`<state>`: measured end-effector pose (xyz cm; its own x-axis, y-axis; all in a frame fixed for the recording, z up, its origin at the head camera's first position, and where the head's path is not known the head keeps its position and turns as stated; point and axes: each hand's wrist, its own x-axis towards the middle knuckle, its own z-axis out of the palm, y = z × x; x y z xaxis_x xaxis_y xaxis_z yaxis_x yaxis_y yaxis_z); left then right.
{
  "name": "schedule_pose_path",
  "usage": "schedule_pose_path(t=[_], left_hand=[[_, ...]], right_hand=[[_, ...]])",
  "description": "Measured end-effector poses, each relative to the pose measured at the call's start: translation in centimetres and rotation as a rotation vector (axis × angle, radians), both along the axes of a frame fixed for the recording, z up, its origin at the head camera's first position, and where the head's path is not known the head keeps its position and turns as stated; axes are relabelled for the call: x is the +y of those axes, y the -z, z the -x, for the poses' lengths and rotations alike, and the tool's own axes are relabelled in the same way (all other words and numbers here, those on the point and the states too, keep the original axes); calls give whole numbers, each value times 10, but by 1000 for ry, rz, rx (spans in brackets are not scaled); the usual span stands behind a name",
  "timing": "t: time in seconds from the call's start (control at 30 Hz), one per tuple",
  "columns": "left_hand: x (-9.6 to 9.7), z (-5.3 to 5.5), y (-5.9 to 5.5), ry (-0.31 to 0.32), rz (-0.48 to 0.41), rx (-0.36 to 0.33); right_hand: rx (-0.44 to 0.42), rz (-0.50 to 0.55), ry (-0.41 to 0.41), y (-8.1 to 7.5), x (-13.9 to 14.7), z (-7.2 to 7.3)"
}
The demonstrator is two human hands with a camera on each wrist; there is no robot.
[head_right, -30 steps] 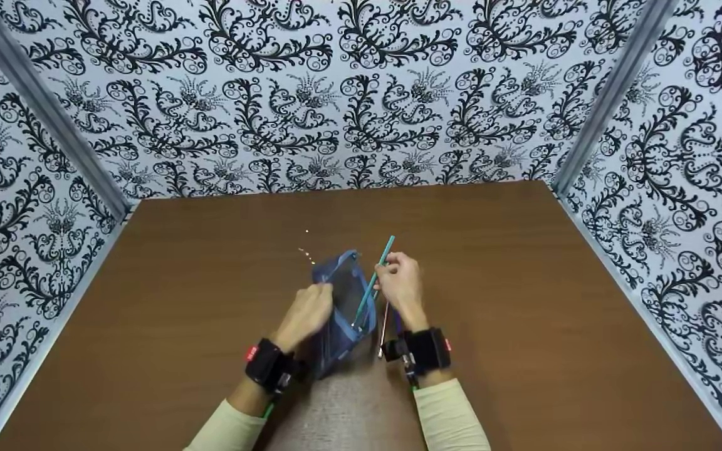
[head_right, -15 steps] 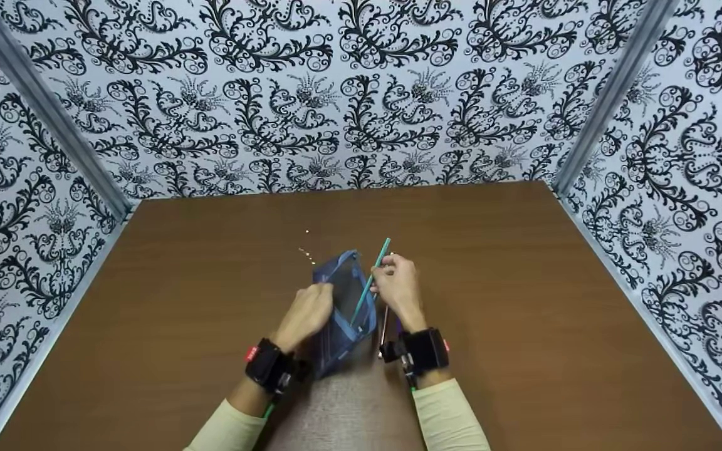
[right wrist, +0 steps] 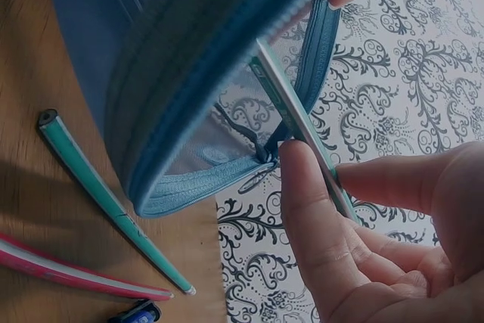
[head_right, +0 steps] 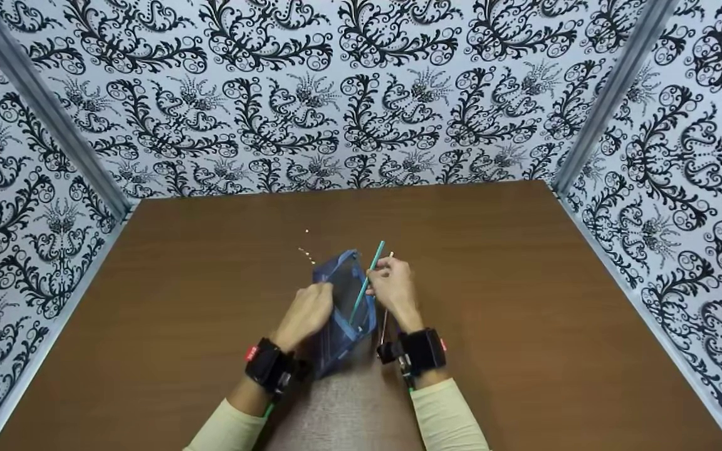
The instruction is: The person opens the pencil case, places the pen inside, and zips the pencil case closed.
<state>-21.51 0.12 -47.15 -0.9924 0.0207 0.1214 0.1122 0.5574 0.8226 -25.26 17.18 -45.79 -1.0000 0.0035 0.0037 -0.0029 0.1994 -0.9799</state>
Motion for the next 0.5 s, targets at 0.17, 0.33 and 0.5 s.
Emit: schedule_pose_path(t=[0.17,0.33,0.5], left_hand=[[1,0,0,-17,54,19],[2,0,0,-19,55,12],[2,0,0,-13,52,11]], right_hand=[[15,7,-11,1,-1,-1],[17,17,-20,0,-1,-2],[6,12,-35,0,-1,-1]])
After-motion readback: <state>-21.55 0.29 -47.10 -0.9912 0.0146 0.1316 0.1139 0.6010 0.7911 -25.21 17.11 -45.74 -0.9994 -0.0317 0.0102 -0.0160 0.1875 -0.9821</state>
